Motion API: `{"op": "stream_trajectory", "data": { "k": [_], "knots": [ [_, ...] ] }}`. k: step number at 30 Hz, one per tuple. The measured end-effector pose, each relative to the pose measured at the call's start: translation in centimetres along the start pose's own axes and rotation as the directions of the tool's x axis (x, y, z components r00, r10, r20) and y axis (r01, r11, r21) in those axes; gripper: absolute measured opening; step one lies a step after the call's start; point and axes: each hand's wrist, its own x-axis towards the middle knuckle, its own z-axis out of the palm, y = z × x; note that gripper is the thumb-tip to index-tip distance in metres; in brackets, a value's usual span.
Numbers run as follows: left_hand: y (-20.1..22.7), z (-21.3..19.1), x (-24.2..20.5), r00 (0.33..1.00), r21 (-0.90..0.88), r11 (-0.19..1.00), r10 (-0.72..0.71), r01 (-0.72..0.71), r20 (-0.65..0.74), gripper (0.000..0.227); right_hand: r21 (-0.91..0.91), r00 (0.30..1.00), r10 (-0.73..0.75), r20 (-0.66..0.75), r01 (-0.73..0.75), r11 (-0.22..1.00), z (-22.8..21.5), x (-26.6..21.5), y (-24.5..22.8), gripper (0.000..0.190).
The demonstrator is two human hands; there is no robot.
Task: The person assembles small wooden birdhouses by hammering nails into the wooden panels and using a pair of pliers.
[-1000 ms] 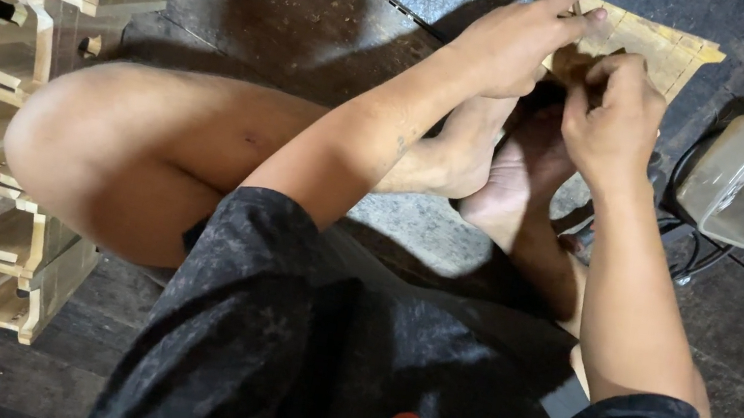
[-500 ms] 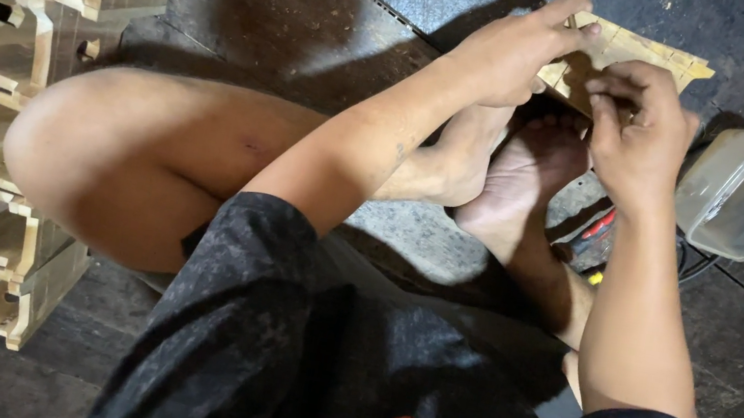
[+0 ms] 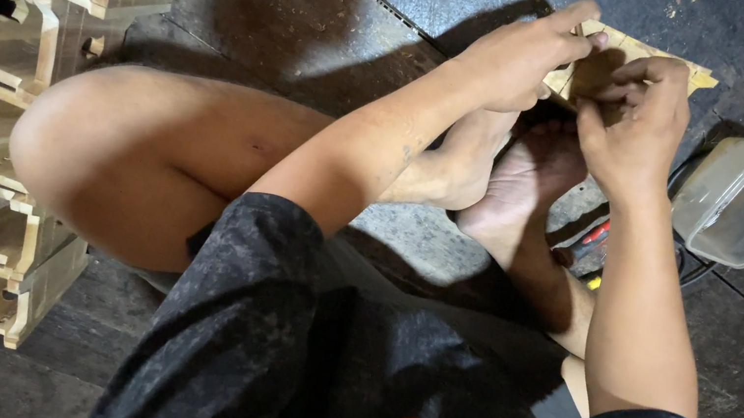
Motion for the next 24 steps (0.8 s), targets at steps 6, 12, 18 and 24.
{"op": "stream_trajectory", "data": {
  "k": [6, 12, 18, 24],
  "knots": [
    [0.0, 0.3, 0.0, 1.000, -0.093, 0.995, -0.028, 0.027, -0.010, 0.068, -0.185, 0.992, -0.116, 0.047, 0.123, 0.975, -0.1, 0.2, 0.8, 0.039],
    [-0.9, 1.4, 0.5, 0.999, -0.090, 0.996, -0.005, 0.002, -0.038, 0.046, -0.172, 0.988, -0.146, 0.057, 0.154, 0.973, -0.1, 0.4, 1.0, 0.037],
    [0.9, -1.1, -0.3, 0.999, 0.112, 0.994, -0.017, 0.012, 0.042, 0.051, -0.182, 0.981, -0.176, 0.076, 0.187, 0.965, 0.6, 0.3, 1.6, 0.035],
    [1.7, -1.4, -0.5, 0.999, 0.069, 0.997, -0.028, 0.030, -0.020, 0.035, -0.299, 0.985, -0.150, 0.081, 0.167, 0.939, 2.3, -0.1, 3.2, 0.046]
  ]
}}
